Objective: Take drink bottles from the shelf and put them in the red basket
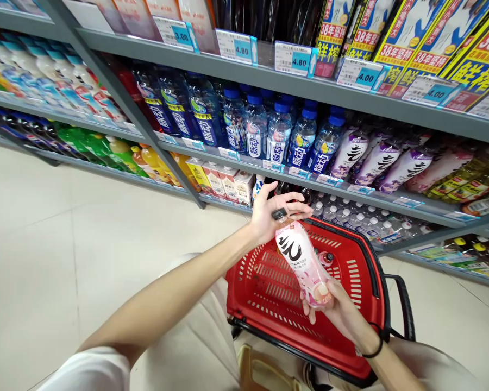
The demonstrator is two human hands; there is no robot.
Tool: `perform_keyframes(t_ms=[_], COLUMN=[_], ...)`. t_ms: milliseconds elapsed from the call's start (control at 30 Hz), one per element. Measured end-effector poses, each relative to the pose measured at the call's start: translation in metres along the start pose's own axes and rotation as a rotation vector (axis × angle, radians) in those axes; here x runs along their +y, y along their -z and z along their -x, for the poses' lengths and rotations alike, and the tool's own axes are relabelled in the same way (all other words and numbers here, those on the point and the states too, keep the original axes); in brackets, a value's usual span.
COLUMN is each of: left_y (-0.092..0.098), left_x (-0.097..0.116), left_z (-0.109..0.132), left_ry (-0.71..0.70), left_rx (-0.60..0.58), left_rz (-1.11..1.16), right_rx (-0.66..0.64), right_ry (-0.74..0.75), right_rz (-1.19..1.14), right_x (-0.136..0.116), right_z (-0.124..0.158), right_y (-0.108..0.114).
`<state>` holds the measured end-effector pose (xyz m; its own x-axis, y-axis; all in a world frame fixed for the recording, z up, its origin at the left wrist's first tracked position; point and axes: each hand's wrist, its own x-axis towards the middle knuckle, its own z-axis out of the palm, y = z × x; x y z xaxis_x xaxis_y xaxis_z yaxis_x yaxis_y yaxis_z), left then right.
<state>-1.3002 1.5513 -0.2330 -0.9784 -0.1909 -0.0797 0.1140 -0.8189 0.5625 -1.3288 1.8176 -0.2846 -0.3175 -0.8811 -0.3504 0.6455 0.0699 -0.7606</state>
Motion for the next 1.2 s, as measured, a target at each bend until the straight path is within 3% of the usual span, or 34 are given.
perform_keyframes(t_ms=[333,633,733,1200], left_y=[0.003,0.005,0.006,0.007], left_x=[0.0,-0.003,-0.002,-0.001], left_z=[0.0,-0.002,-0.002,-0.003], left_ry=[0.02,0.04,0.04,0.042], left_rx=[-0.025,-0.046,-0.024,-0.006], left_rz=[-0.043,-0.034,-0.035,-0.069], right_rx=[0.189,0.029,-0.013,0.088], right_ry=[0.064,-0.048,-0.02,0.053], right_rz=[0.012,-0.034,-0.041,0.076], right_x=[0.018,-0.002,-0.008,0.008], right_z=[0.0,0.002,0.0,0.006], right_y=[0.008,0.003,-0.002,0.007])
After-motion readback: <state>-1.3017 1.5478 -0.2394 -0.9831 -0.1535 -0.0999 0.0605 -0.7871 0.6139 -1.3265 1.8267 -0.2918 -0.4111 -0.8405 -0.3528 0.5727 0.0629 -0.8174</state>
